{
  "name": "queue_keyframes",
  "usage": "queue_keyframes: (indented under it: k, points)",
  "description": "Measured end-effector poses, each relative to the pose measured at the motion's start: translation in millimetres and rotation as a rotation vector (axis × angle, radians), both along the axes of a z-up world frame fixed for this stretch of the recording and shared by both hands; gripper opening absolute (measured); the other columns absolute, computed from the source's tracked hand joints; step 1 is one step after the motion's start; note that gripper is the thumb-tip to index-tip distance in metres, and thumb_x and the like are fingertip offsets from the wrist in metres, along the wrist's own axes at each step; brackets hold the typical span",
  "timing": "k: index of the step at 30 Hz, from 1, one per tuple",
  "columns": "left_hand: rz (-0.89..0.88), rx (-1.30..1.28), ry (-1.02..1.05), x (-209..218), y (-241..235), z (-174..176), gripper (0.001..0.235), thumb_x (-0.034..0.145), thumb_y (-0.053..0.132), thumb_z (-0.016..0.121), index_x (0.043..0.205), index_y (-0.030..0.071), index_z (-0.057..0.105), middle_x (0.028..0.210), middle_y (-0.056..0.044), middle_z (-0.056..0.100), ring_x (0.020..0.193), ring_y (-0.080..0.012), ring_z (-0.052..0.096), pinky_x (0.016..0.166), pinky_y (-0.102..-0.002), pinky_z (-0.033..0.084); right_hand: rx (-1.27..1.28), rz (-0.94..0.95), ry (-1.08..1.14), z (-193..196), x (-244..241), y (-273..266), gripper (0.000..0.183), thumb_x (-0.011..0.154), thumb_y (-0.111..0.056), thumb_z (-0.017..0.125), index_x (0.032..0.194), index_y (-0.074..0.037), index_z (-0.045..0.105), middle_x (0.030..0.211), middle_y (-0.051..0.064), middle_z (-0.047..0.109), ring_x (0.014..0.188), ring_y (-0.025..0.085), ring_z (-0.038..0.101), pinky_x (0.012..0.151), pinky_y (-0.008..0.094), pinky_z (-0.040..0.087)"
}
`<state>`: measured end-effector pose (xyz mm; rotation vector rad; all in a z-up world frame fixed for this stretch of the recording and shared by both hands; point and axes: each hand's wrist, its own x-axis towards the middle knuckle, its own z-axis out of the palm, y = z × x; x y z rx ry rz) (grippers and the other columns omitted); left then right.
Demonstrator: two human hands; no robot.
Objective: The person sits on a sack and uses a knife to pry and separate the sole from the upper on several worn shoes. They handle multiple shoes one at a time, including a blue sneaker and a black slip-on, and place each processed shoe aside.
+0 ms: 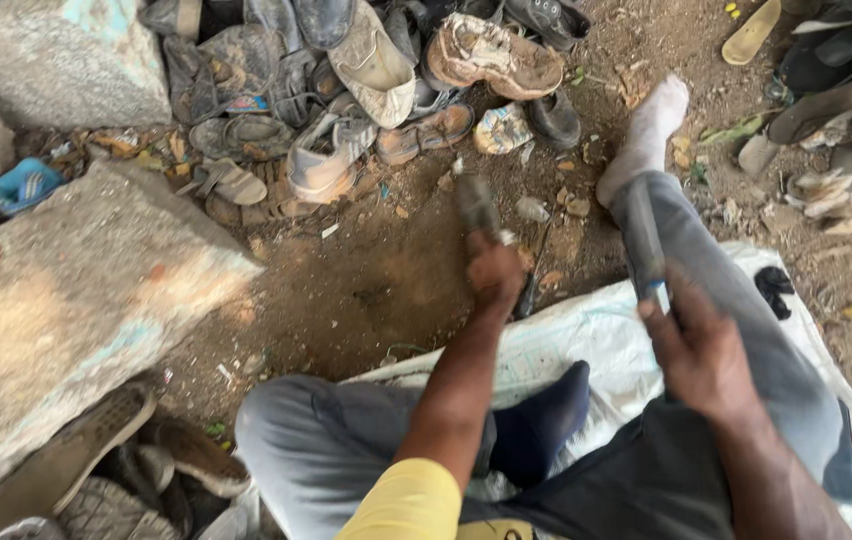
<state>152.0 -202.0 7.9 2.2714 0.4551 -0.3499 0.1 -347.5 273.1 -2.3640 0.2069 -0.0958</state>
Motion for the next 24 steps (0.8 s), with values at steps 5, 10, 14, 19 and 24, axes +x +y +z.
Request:
queue_keyframes:
  k: [5, 10, 14, 19, 24]
  points:
    - [-0.254, 0.086, 0.0, 45, -17, 54, 0.078, 0.082, 0.038, 0.079, 0.137, -0.002, 0.042, 0.117, -0.016, 0.058, 0.078, -0.0255, 0.07, 0.058, -0.037, 0.059, 0.099, 0.014, 0.05, 8, -8, -3, 0.057, 0.096, -0.016, 0.064, 0.15, -0.003, 0.051, 0.075, 0.0, 0.061, 0.067, 0.007, 0.054, 0.058, 0.027, 0.045]
    - [-0.077, 0.166, -0.038, 20, 60, -12, 0.065, 0.088, 0.034, 0.071, 0.136, 0.0, 0.043, 0.11, -0.016, 0.061, 0.075, -0.0265, 0.07, 0.056, -0.039, 0.059, 0.314, -0.166, 0.121, 9, -19, -24, 0.06, 0.095, -0.013, 0.064, 0.153, -0.005, 0.052, 0.064, 0.0, 0.056, 0.054, 0.006, 0.049, 0.047, 0.025, 0.04]
    - [-0.081, 0.213, -0.036, 23, 71, -117, 0.055, 0.093, 0.031, 0.064, 0.134, 0.002, 0.044, 0.105, -0.016, 0.063, 0.073, -0.0273, 0.069, 0.056, -0.041, 0.059, 0.445, -0.138, 0.104, 12, -19, -25, 0.06, 0.096, -0.013, 0.064, 0.154, -0.005, 0.052, 0.065, -0.003, 0.054, 0.053, 0.005, 0.046, 0.046, 0.023, 0.038]
    - [-0.19, 0.077, -0.051, 45, -4, -108, 0.042, 0.099, 0.027, 0.056, 0.133, 0.004, 0.045, 0.098, -0.016, 0.066, 0.069, -0.0283, 0.069, 0.054, -0.043, 0.059, 0.361, -0.118, 0.16, 11, -16, -14, 0.059, 0.094, -0.013, 0.064, 0.151, -0.006, 0.053, 0.059, -0.001, 0.054, 0.05, 0.006, 0.047, 0.045, 0.024, 0.039]
    - [-0.16, -0.199, 0.093, 38, -28, 3, 0.031, 0.107, 0.025, 0.046, 0.131, 0.006, 0.045, 0.092, -0.016, 0.069, 0.069, -0.0296, 0.069, 0.055, -0.047, 0.06, 0.299, -0.112, 0.164, 13, -11, -14, 0.058, 0.095, -0.013, 0.063, 0.152, -0.007, 0.053, 0.06, -0.001, 0.053, 0.052, 0.006, 0.047, 0.047, 0.025, 0.04]
